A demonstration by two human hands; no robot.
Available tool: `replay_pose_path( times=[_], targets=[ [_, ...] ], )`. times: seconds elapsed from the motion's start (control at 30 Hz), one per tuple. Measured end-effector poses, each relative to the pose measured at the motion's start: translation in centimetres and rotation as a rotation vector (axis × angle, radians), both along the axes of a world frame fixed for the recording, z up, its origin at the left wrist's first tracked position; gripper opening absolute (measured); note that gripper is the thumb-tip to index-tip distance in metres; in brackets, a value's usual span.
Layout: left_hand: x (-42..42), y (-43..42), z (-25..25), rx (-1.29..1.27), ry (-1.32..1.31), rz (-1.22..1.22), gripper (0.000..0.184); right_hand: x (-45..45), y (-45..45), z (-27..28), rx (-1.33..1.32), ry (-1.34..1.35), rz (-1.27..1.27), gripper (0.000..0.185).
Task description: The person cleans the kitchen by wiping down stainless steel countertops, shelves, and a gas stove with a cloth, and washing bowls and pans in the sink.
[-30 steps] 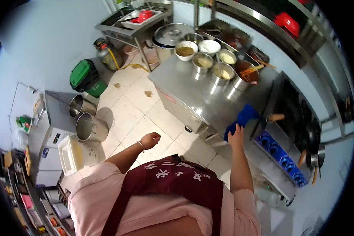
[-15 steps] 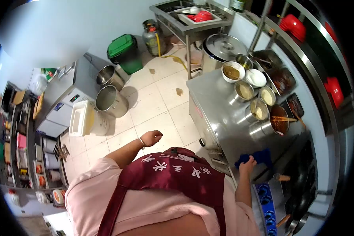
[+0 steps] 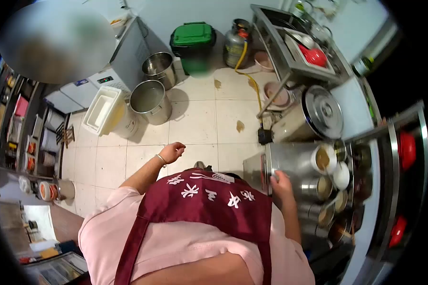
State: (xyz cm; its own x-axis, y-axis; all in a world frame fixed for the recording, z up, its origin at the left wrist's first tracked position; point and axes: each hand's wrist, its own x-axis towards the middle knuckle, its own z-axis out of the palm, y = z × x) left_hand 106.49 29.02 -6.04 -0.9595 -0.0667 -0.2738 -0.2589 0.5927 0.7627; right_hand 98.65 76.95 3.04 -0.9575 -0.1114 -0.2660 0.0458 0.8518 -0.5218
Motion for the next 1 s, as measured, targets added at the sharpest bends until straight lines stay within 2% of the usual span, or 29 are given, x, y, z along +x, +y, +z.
replay_pose_path(
  times=[0.07,0.1,0.17,0.27,0.3,0.37,0.4,0.5,0.53,0.57,0.67,0.73,0.83,0.9,1.0],
  targets=[
    [-2.8,-4.1,0.7,-0.026,0.013,0.045,0.031,-4.5,-6.0,1.3,-0.052,-0.195,0.316,0.036],
    [-4.5,-6.4,0.7,-0.03,0.015,0.04,0.031,-6.8,-8.3,1.2,-0.056,-0.193,0.311,0.036],
    [-7.2,-10.2,0.3,0.023,-0.012,0.09,0.03,-10.5,-11.3,0.7,-0.308,-0.195,0.328,0.035],
    [-13.3,-13.8,1.8,-0.048,-0.048,0.13,0.03,-15.3,-14.9,3.6,-0.17,-0.032,0.338,0.032],
    [-15.7,-13.9,2.3,-0.054,-0.051,0.087,0.03,-16.9,-14.7,3.2,-0.176,-0.032,0.295,0.032],
    [-20.2,-13.9,2.7,0.114,-0.07,0.212,0.029,-20.5,-14.7,2.3,-0.14,-0.035,0.254,0.027],
    [-22.4,-13.6,2.7,0.16,-0.031,0.181,0.029,-22.4,-14.6,2.3,-0.159,0.003,0.253,0.026],
    [-29.7,-12.7,1.8,0.214,-0.062,0.089,0.029,-29.4,-14.1,2.0,-0.271,0.034,0.204,0.029],
    [-32.3,-12.5,1.0,0.212,-0.075,0.062,0.03,-32.5,-14.0,1.5,-0.294,-0.081,0.099,0.031],
    [-34.5,-12.1,1.0,0.205,-0.079,0.057,0.03,-35.4,-13.9,1.5,-0.29,-0.069,0.086,0.03],
    [-42.8,-11.7,2.5,0.206,-0.114,0.056,0.029,-44.1,-13.5,0.7,-0.435,-0.059,-0.079,0.029],
    [-47.8,-11.6,3.9,0.216,-0.158,0.064,0.029,-49.3,-13.1,-0.1,-0.495,-0.04,-0.091,0.028],
    [-56.6,-12.2,5.5,0.157,-0.122,0.064,0.03,-57.0,-12.9,1.2,-0.545,0.008,-0.091,0.027],
    [-61.6,-11.6,7.1,0.226,-0.056,0.093,0.03,-62.0,-13.0,2.9,-0.517,-0.019,-0.079,0.027],
    [-67.8,-11.1,7.2,0.268,-0.093,0.093,0.029,-68.4,-13.6,4.8,-0.537,0.028,-0.144,0.027]
  ],
)
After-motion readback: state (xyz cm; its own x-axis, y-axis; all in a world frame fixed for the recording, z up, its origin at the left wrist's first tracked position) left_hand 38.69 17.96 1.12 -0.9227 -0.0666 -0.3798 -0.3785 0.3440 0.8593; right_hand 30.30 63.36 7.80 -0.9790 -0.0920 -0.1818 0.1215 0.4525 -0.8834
